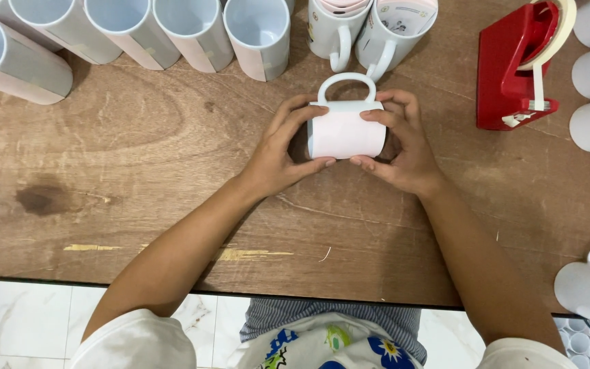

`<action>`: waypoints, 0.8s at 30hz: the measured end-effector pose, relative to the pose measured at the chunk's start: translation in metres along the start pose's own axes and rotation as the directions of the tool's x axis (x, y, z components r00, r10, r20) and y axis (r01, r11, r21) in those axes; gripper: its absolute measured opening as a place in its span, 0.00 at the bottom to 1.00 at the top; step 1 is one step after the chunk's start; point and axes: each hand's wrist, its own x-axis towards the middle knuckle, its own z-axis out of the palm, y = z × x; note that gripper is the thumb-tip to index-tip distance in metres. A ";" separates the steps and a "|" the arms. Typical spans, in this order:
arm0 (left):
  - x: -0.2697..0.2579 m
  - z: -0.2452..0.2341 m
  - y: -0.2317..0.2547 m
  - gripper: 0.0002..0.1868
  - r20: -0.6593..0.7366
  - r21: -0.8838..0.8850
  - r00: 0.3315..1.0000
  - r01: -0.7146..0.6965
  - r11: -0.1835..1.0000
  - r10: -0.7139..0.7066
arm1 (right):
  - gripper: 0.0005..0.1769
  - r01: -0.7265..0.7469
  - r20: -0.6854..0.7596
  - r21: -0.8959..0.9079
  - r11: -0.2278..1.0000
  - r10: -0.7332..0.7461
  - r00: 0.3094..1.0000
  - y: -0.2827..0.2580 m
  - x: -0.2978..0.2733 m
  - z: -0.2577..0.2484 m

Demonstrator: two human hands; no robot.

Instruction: The person applies a white paper label to the side of a white mug using a red tape dispenser. They smooth the label onto the mug's surface and then place the mug among other mugs on the table.

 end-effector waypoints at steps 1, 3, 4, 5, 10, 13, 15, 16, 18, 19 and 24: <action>0.000 0.000 -0.001 0.32 0.001 0.000 1.000 -0.001 1.000 0.001 | 0.33 0.000 -0.001 -0.001 1.000 0.000 1.000 0.000 0.000 0.000; -0.002 0.000 -0.002 0.33 -0.001 0.016 1.000 -0.001 1.000 0.001 | 0.33 0.000 0.002 0.014 1.000 0.000 1.000 0.001 0.000 0.000; -0.002 0.001 -0.002 0.33 0.000 0.014 1.000 0.000 1.000 0.000 | 0.33 -0.001 0.002 0.014 1.000 0.001 1.000 0.000 0.000 0.000; -0.002 0.001 -0.002 0.33 -0.003 0.019 1.000 -0.008 1.000 0.008 | 0.33 0.003 0.005 0.013 1.000 -0.003 1.000 0.000 0.001 -0.001; -0.002 0.001 -0.002 0.33 -0.010 0.038 1.000 -0.029 0.999 0.029 | 0.33 0.009 0.010 0.020 1.000 -0.009 1.000 -0.002 0.002 -0.001; -0.002 0.001 -0.001 0.33 -0.015 0.039 0.999 -0.032 0.999 0.033 | 0.34 -0.001 0.010 0.013 1.000 0.001 1.000 -0.002 0.002 -0.001; -0.003 0.001 -0.002 0.33 -0.018 0.044 0.999 -0.038 0.998 0.039 | 0.34 -0.009 0.010 0.010 1.000 0.009 1.000 -0.004 0.002 -0.001; -0.003 0.001 -0.001 0.33 -0.017 0.044 0.999 -0.039 0.998 0.040 | 0.34 -0.009 0.009 0.010 1.000 0.009 1.000 -0.004 0.002 -0.001; -0.002 0.000 0.000 0.33 -0.014 0.048 1.000 -0.023 0.999 0.024 | 0.34 -0.013 0.008 0.011 1.000 0.013 1.000 -0.003 0.002 -0.001; -0.002 0.001 0.000 0.33 -0.014 0.049 1.000 -0.025 0.999 0.025 | 0.34 -0.012 0.008 0.010 1.000 0.012 1.000 -0.004 0.002 -0.001; -0.002 0.000 0.002 0.34 -0.007 0.060 1.000 -0.016 0.998 0.016 | 0.35 -0.010 0.009 0.011 1.000 0.010 1.000 -0.002 0.002 -0.002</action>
